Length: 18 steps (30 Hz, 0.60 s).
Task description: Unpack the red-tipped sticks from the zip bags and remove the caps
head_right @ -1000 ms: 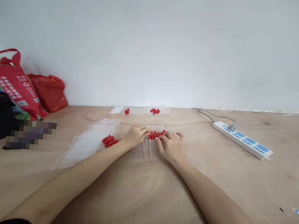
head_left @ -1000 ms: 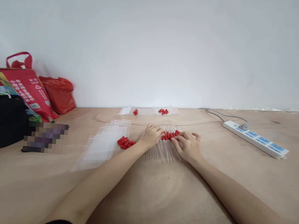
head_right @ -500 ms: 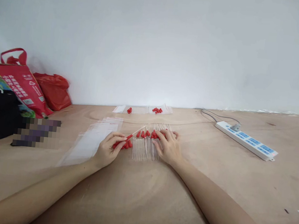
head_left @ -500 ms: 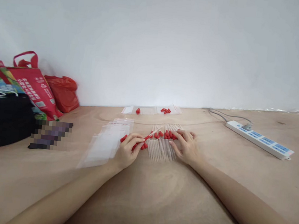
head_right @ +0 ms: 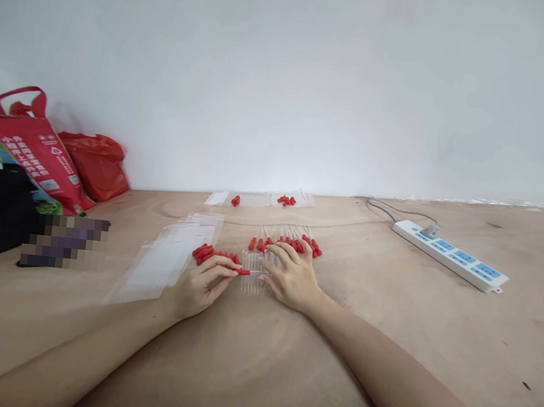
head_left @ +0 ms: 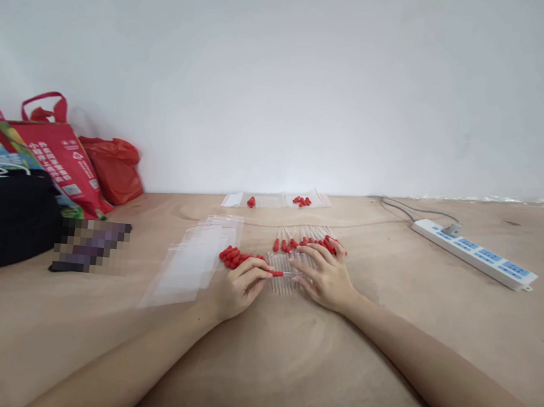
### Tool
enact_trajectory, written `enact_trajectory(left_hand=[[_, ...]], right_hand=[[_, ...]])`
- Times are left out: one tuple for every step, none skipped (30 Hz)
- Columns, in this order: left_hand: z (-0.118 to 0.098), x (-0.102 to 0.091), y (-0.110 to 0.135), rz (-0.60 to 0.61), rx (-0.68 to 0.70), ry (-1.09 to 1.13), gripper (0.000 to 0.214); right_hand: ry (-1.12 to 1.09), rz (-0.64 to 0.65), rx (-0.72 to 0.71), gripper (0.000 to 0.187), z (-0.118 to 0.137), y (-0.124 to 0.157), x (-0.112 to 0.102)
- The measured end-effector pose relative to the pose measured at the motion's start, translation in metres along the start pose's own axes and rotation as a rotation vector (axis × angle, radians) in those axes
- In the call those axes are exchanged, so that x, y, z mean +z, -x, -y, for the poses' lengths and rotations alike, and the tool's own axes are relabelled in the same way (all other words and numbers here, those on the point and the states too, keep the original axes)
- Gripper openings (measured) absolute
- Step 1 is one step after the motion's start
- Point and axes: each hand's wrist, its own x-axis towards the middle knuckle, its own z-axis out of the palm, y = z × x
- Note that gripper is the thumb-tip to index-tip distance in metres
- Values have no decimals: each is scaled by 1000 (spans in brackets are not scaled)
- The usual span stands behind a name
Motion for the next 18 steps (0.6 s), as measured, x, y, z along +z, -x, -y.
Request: enact_trajectory(left_hand=[[0, 0, 0, 2, 8, -8, 18], [0, 0, 0, 1, 10, -15, 18], [0, 0, 0, 1, 10, -19, 17], [0, 0, 0, 1, 9, -20, 17], [0, 0, 0, 4, 10, -19, 17], [-1, 0, -1, 8, 11, -19, 17], [-2, -1, -1, 15, 11, -21, 17], [-3, -1, -2, 23, 9, -26, 18], [-5, -1, -3, 29, 1, -34, 19], [-6, -2, -4, 33, -13, -48, 20], [-7, -1, -5, 38, -30, -66, 22], [-8, -1, -6, 42, -46, -86, 24], [-8, 0, -7, 44, -55, -109, 26], [-8, 1, -7, 44, -57, -129, 28], [-7, 2, -8, 41, -50, -146, 29], [-6, 4, -8, 32, -35, -157, 27], [-5, 6, -8, 23, -17, -165, 24], [-3, 7, -8, 15, 1, -169, 20]], right_hand=[[-12, -3, -10, 23, 0, 0, 2], [-25, -9, -19, 21, 1, 0, 3], [-37, -15, -28, 20, 1, 0, 4], [-48, -21, -36, 19, 2, 0, 5], [-58, -26, -43, 19, 2, 0, 6], [-65, -28, -48, 18, 2, 0, 7], [-71, -29, -52, 17, 3, 0, 7], [-75, -30, -55, 16, 3, 0, 7], [-79, -31, -56, 15, 3, 0, 7], [-84, -33, -57, 14, 4, -1, 6], [-88, -38, -56, 14, 4, -1, 6], [-93, -44, -56, 14, 5, -1, 6], [-98, -52, -57, 14, 5, -1, 5], [-102, -59, -58, 14, 6, -2, 5], [-105, -63, -59, 14, 6, -2, 5], [-108, -64, -62, 14, 7, -2, 6], [-110, -63, -65, 15, 7, -2, 6], [-112, -60, -67, 15, 7, -2, 6]])
